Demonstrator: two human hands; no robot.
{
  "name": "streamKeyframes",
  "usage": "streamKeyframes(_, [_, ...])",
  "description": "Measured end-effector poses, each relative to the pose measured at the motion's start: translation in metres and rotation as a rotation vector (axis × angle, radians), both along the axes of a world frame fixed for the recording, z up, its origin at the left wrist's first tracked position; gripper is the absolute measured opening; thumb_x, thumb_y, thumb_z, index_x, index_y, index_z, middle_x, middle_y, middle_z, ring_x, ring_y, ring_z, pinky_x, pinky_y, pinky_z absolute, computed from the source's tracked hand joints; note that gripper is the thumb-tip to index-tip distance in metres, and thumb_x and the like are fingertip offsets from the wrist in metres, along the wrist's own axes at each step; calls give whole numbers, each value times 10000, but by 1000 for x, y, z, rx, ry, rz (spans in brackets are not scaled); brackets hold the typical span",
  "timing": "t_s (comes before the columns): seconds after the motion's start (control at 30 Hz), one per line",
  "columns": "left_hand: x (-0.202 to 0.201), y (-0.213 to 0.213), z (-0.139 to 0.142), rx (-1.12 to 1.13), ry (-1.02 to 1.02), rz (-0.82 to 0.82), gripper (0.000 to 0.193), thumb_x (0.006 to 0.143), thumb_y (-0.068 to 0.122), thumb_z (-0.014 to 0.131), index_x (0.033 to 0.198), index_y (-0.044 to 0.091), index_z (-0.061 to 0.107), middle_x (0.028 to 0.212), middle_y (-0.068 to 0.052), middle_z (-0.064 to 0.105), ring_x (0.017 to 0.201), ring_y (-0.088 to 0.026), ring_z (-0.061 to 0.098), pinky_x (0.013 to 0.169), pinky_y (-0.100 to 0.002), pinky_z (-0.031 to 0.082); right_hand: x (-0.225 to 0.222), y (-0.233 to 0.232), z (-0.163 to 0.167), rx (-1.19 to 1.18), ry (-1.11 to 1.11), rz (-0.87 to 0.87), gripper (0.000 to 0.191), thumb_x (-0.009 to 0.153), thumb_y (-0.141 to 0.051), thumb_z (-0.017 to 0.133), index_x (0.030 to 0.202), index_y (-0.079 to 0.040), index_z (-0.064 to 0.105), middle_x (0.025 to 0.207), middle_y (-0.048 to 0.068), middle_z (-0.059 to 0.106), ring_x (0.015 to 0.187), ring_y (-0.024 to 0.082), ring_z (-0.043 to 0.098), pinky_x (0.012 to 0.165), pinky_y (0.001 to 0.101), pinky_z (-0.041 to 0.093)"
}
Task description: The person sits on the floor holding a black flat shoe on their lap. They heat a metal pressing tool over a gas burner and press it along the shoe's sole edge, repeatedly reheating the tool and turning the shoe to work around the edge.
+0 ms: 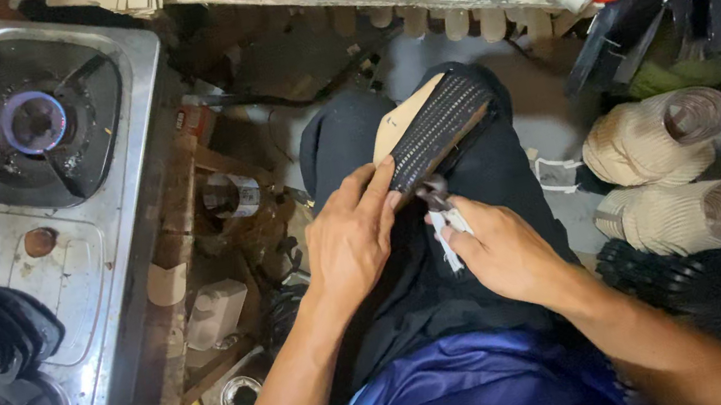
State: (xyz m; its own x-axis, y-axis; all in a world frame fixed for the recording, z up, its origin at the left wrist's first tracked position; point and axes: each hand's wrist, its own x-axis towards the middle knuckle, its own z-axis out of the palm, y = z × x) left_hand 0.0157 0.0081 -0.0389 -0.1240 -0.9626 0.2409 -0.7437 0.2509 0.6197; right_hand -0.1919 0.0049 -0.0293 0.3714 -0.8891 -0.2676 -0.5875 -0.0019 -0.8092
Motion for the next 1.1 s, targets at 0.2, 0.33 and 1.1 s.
streamKeyframes(0.2, [-4,3,1,-61,-82,-15,424,932,179,701,1344,104,638,1280,-154,667,954,-352,689,755,-452,563,-11,-6,23,-215,97,199,482,898,-83,561,1375,-20,543,905,216,631,808,443,646,677,492,499])
streamKeyframes(0.33, [1,-1,1,-16,-28,-9,409,942,190,692,1341,112,646,1267,-127,669,981,-353,697,763,-447,568,-2,-3,18,-325,23,121,419,922,-70,591,1330,22,557,925,213,616,791,432,643,657,472,510])
streamKeyframes(1.1, [-9,-20,7,36,-63,-40,249,980,202,657,1177,64,593,1159,-160,659,953,-392,669,748,-478,536,-17,-11,41,-315,45,135,253,880,-129,638,1096,-3,677,815,231,704,696,436,681,560,482,536])
